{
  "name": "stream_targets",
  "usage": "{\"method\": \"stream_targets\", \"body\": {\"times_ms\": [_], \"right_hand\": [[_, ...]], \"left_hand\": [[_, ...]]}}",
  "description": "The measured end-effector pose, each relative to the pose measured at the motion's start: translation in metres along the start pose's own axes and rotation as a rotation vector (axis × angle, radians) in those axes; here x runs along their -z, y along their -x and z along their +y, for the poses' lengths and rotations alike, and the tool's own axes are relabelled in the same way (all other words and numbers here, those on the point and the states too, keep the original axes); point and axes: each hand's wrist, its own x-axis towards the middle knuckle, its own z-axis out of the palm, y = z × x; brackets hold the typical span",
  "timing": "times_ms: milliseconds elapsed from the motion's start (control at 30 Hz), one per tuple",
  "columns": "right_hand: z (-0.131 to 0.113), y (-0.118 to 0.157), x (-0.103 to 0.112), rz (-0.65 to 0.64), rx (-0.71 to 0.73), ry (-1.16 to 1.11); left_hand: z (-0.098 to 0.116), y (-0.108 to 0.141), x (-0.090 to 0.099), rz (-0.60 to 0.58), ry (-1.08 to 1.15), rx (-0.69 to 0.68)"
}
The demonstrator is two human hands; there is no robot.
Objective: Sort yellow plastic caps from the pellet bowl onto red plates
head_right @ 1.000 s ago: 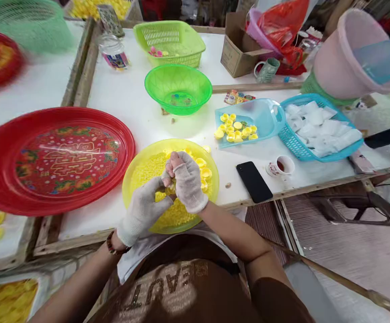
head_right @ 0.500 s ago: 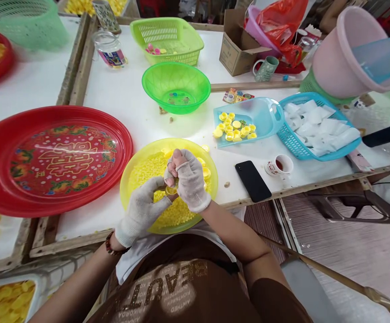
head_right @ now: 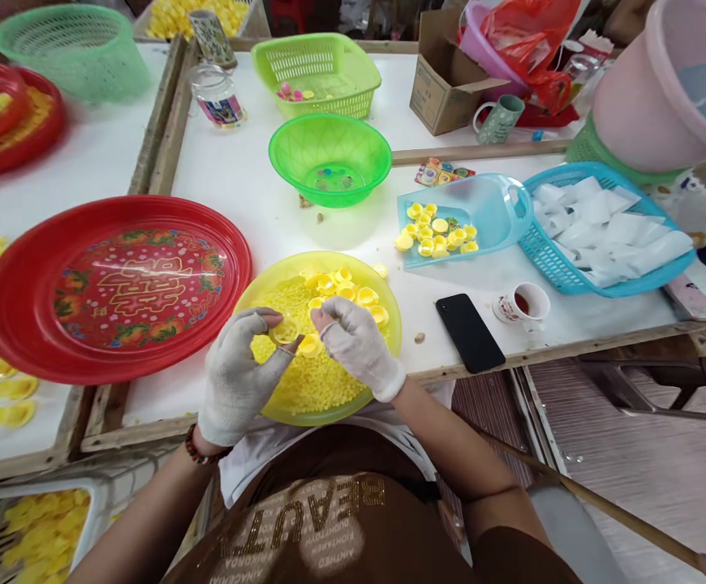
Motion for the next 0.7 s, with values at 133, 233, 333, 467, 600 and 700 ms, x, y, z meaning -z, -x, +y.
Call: {"method": "stream_targets", "body": {"times_ms": [133, 233, 333, 467, 600, 700], "right_hand": [[0.008, 0.009, 0.004, -0.020, 0.119, 0.409], [0.008, 0.008, 0.005, -0.012, 0.071, 0.457], [0.007, 0.006, 0.010, -0.050, 0.067, 0.415], [0.008, 0.010, 0.019, -0.230, -0.073, 0.142], [0.010, 0.013, 0.016, -0.177, -0.057, 0.188], [0.011, 0.012, 0.013, -0.099, 0.040, 0.292]], "left_hand": [[0.001, -0.001, -0.004, -0.063, 0.039, -0.036], [0.004, 0.000, -0.013, -0.080, 0.070, -0.063], [0.004, 0.001, -0.017, -0.069, 0.079, -0.096], [0.001, 0.002, -0.013, -0.090, 0.083, -0.075], [0.001, 0.002, -0.010, -0.118, 0.081, -0.045], [0.000, 0.002, -0.010, -0.149, 0.077, -0.029]]}}
